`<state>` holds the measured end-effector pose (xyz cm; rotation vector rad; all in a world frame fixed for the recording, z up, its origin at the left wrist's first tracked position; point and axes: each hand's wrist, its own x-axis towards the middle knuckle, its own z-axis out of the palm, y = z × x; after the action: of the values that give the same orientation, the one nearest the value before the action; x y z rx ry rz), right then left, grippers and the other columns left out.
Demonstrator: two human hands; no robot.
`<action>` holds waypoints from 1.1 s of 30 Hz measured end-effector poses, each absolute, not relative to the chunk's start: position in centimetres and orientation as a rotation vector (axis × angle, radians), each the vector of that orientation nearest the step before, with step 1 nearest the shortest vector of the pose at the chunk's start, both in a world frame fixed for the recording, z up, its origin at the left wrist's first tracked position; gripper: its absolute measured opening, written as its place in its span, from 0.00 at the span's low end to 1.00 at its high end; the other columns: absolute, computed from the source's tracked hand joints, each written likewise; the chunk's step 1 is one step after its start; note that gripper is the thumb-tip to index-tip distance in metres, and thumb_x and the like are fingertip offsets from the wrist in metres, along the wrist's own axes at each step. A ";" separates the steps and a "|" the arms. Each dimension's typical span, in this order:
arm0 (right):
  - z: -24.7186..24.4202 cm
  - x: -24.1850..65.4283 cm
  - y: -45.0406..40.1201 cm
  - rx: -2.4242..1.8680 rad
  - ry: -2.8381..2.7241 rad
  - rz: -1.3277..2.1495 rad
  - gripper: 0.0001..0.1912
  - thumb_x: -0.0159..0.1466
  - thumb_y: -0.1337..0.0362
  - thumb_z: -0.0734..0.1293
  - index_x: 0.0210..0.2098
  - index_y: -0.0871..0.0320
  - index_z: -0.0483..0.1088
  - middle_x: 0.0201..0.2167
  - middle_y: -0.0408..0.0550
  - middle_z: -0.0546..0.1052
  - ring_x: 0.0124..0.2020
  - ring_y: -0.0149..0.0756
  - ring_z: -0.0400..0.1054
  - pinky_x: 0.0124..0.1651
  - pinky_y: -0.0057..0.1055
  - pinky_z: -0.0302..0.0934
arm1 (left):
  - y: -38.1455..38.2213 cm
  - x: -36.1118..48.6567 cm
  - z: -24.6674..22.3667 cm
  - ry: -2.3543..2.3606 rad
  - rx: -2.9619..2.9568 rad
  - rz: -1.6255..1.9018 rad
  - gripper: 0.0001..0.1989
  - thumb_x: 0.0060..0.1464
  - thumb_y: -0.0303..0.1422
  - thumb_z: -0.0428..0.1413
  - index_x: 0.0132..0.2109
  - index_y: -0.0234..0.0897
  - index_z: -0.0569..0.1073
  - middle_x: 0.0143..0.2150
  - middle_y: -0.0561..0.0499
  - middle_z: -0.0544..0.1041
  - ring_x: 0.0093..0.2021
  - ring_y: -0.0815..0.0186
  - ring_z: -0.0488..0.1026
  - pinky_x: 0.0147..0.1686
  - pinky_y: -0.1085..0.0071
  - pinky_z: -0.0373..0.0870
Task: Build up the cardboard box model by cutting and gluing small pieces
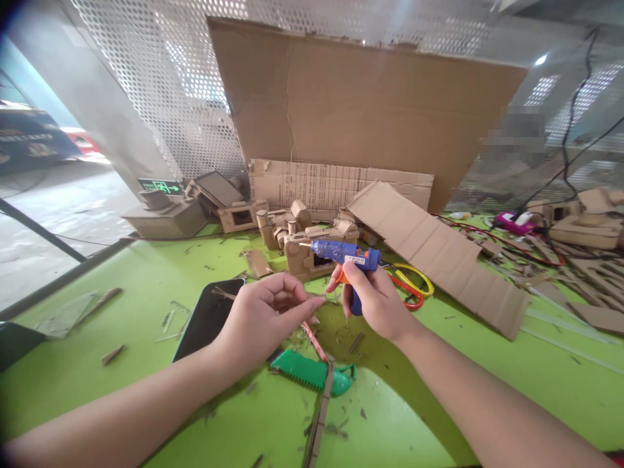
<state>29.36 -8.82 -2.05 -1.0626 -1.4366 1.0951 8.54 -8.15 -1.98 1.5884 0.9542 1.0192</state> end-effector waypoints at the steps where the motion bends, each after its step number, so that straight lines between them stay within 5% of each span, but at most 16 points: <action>1: -2.0 29.3 -8.8 -1.067 -1.442 1.097 0.22 0.73 0.44 0.62 0.41 0.57 0.73 0.28 0.44 0.78 0.19 0.28 0.68 0.24 0.27 0.61 | -8.1 8.6 -1.9 0.941 1.576 0.999 0.10 0.56 0.38 0.67 0.33 0.38 0.77 0.28 0.49 0.82 0.29 0.61 0.82 0.28 0.69 0.77; 7: -1.9 29.4 -8.9 -1.073 -1.461 1.106 0.23 0.74 0.44 0.61 0.40 0.57 0.73 0.20 0.40 0.74 0.19 0.29 0.67 0.24 0.26 0.60 | -8.2 8.9 -1.6 0.860 1.447 0.985 0.06 0.58 0.34 0.66 0.38 0.37 0.79 0.32 0.48 0.85 0.35 0.59 0.86 0.28 0.72 0.78; 12: -2.3 29.5 -8.8 -1.049 -1.446 1.119 0.21 0.74 0.46 0.62 0.41 0.56 0.73 0.30 0.44 0.79 0.20 0.28 0.68 0.24 0.27 0.62 | -8.1 8.9 -1.4 0.889 1.337 0.957 0.13 0.53 0.34 0.70 0.33 0.38 0.72 0.26 0.51 0.82 0.32 0.58 0.85 0.22 0.76 0.75; 16: -2.5 29.5 -8.7 -1.032 -1.435 1.124 0.20 0.74 0.45 0.62 0.42 0.56 0.73 0.37 0.48 0.82 0.20 0.28 0.69 0.25 0.28 0.63 | -8.0 8.8 -1.0 0.919 1.309 0.915 0.12 0.49 0.34 0.72 0.30 0.34 0.76 0.26 0.47 0.84 0.27 0.64 0.83 0.23 0.77 0.76; 21: -2.2 29.4 -8.8 -1.039 -1.460 1.119 0.21 0.74 0.45 0.62 0.40 0.56 0.73 0.29 0.44 0.79 0.20 0.30 0.68 0.25 0.28 0.61 | -8.1 8.8 -0.7 0.931 1.319 0.952 0.09 0.49 0.32 0.72 0.29 0.35 0.81 0.25 0.47 0.84 0.25 0.65 0.81 0.24 0.74 0.79; 24: -2.2 29.4 -8.8 -1.062 -1.474 1.115 0.22 0.74 0.44 0.62 0.39 0.56 0.73 0.23 0.41 0.74 0.20 0.31 0.68 0.25 0.29 0.60 | -8.1 8.9 -0.8 0.912 1.360 0.951 0.06 0.55 0.33 0.68 0.33 0.35 0.82 0.27 0.47 0.84 0.28 0.62 0.83 0.24 0.74 0.79; 29: -2.3 29.5 -8.8 -1.094 -1.481 1.101 0.22 0.73 0.43 0.62 0.39 0.56 0.73 0.27 0.44 0.78 0.19 0.30 0.68 0.25 0.29 0.60 | -7.9 8.9 -1.8 0.865 1.470 1.043 0.05 0.62 0.33 0.61 0.40 0.36 0.81 0.31 0.48 0.84 0.34 0.58 0.85 0.27 0.70 0.82; 33: -2.1 29.4 -8.9 -1.108 -1.495 1.100 0.23 0.73 0.43 0.62 0.39 0.56 0.73 0.23 0.42 0.75 0.20 0.31 0.68 0.25 0.28 0.60 | -7.5 8.2 -2.5 0.906 1.990 1.224 0.14 0.65 0.30 0.57 0.54 0.38 0.81 0.36 0.47 0.85 0.30 0.65 0.80 0.31 0.70 0.79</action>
<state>29.35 -8.94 -2.08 -1.1083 -1.4947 1.0999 8.21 -7.54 -2.51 1.9896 0.9056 1.2237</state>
